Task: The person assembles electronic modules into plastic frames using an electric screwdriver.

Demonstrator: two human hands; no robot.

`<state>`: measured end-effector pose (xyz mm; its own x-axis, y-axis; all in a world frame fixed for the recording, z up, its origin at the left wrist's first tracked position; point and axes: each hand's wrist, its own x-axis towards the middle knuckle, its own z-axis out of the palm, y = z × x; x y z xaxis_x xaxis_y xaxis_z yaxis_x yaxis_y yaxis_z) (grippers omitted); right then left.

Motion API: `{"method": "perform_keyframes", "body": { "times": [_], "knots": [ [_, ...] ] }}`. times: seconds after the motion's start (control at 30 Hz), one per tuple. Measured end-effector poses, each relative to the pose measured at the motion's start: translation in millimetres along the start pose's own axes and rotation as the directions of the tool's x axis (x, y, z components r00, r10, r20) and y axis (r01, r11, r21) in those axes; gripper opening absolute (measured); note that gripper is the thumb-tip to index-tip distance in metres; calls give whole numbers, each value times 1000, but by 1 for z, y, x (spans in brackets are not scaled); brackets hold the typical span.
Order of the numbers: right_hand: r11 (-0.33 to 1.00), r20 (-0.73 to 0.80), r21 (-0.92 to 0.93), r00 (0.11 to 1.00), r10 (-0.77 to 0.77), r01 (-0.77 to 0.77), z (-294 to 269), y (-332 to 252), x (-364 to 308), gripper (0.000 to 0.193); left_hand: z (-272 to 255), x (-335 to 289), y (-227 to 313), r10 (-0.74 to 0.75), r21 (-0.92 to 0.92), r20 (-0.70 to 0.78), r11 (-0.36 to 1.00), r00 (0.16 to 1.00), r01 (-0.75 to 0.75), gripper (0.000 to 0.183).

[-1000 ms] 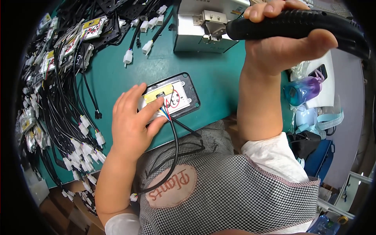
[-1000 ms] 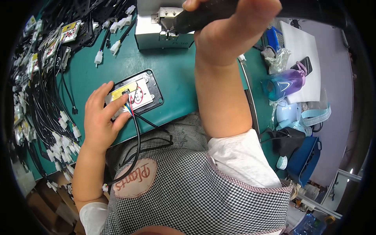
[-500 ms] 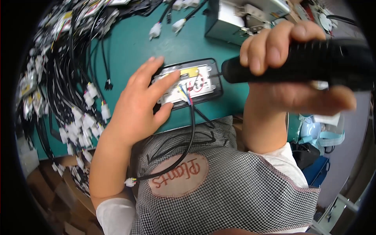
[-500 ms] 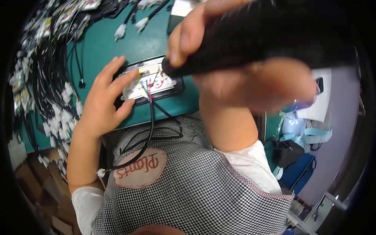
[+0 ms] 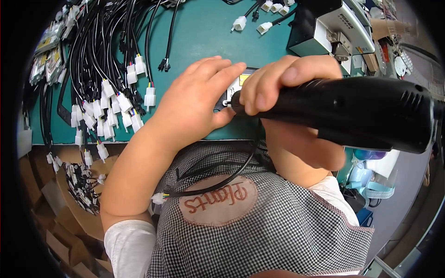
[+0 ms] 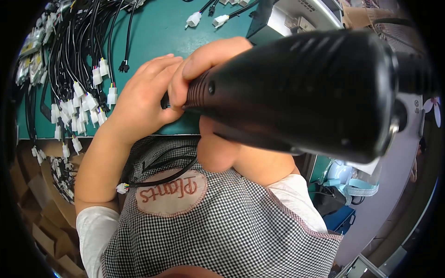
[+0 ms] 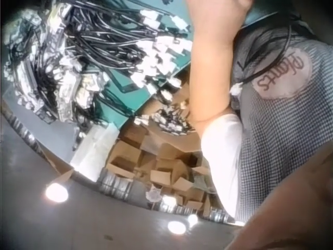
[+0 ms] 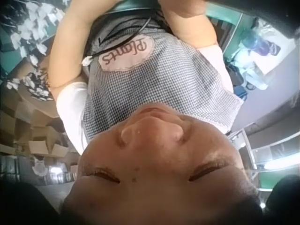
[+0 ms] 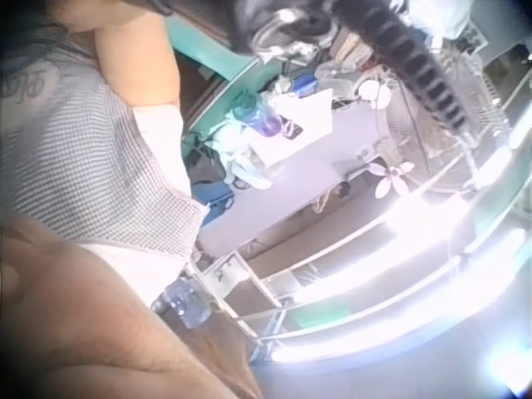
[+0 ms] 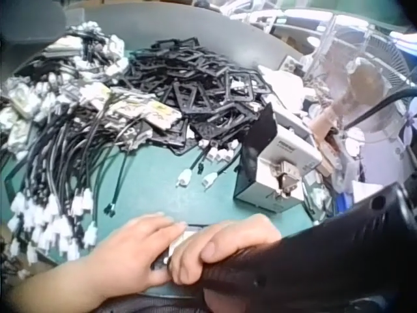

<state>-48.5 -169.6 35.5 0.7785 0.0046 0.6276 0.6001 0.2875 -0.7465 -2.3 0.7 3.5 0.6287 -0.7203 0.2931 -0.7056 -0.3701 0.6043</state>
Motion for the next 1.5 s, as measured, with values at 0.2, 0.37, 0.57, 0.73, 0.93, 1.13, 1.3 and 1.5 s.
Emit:
{"method": "perform_keyframes", "body": {
  "times": [0.2, 0.37, 0.57, 0.73, 0.93, 1.13, 1.3, 1.5],
  "knots": [
    [1000, 62, 7, 998, 10, -11, 2, 7, 5, 86, 7, -3, -6, 11, -21, 34, 1000, 999, -11, 70],
    [1000, 113, 9, 993, -15, 14, 1, 11, 2, 83, 5, 0, -5, 16, -26, -1, 1000, 1000, -16, 69],
    [974, -229, 227, 972, 45, 8, 0, 8, -5, 84, 5, -1, -6, 77, 63, -97, 995, 992, -71, 64],
    [965, -64, 244, 995, -80, 94, -22, -58, 23, 79, -39, -29, 8, 51, 137, -207, 990, 977, -23, 65],
    [960, -62, 265, 995, -78, 91, -61, -70, 29, 81, -165, -134, 17, -74, 378, -523, 872, 849, 309, 64],
    [967, -146, 247, 989, -26, 62, -79, -52, 39, 80, -253, -310, 56, -592, 427, -743, -61, 312, 902, 66],
    [964, -147, 263, 989, 6, 33, -85, -46, 38, 82, -262, -337, 34, -482, 412, -798, 2, 362, 911, 48],
    [995, -149, 62, 987, -65, 75, -87, -55, 12, 85, -209, -202, -25, -384, 485, -649, 457, 657, 746, 33]
  ]
}}
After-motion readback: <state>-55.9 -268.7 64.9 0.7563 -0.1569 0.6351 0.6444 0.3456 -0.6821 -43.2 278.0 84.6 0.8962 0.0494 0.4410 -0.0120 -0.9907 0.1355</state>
